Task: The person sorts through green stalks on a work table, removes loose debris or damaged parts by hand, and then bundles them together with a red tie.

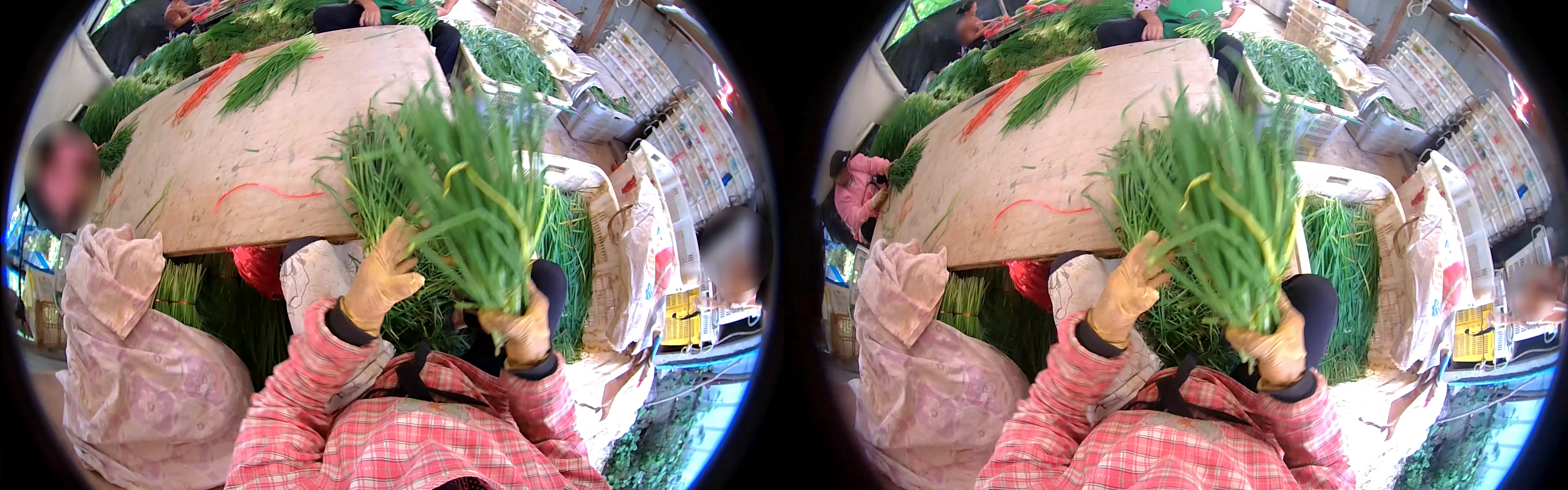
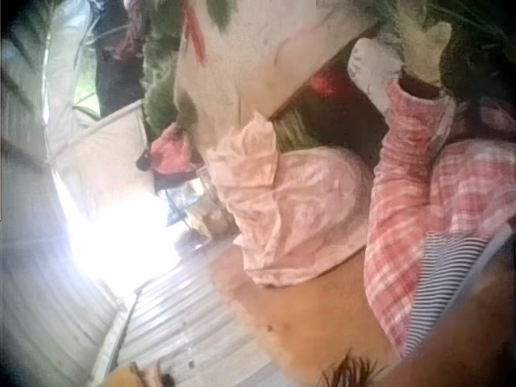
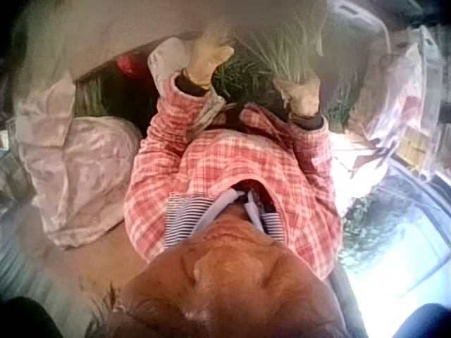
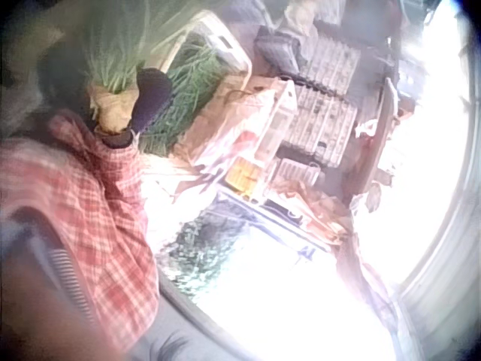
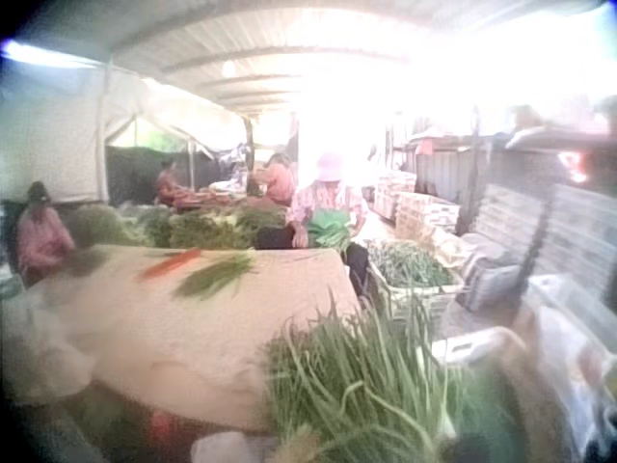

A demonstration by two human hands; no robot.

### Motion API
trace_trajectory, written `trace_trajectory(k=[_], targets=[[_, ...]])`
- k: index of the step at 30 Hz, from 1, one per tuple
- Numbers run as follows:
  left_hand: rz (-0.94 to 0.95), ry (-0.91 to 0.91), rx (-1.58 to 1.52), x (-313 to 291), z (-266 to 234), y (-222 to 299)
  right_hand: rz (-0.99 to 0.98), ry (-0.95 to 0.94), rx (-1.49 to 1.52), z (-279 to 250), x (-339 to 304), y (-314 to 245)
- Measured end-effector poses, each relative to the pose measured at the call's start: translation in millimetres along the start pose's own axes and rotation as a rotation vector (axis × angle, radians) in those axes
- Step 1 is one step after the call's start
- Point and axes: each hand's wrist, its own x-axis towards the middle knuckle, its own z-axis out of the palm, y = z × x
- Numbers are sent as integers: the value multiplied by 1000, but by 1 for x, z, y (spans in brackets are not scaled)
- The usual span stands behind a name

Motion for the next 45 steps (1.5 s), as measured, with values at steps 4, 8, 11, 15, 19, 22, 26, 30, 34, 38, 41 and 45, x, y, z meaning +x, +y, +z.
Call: trace_trajectory(k=[4, 8, 11, 15, 19, 22, 26, 30, 34, 38, 41, 45], targets=[[12, 88, -72, -10, 36, -10, 117, -19, 4, -6, -30, 40], [-191, 173, 93, -23, 49, -32, 288, -52, 460, -6, -47, 74], [-385, 269, -253, -24, 20, -53, 387, -92, 679, -4, -56, 83], [-415, 96, -599, -34, 18, -73, 154, -290, 82, -31, -70, 112], [-335, -42, -624, -31, 18, -81, 219, -314, 132, -31, -75, 85], [-275, -74, -678, -21, 12, -93, 294, -385, 204, -36, -81, 48], [-212, -27, -633, 9, 0, -91, 221, -433, -71, -65, -86, 74], [-317, -61, -603, 18, 29, -44, 319, -535, -1, -78, -84, 86], [-194, -1, -178, 24, 50, -17, 96, -606, -248, -77, -61, 67], [-48, -169, 47, 29, 70, 13, -122, -538, -287, -38, -18, 10], [270, -218, 573, 47, 84, 38, -171, -500, -86, 0, 11, -37], [931, -174, 1108, 81, 118, 105, -524, -418, -298, 20, 44, -107]])
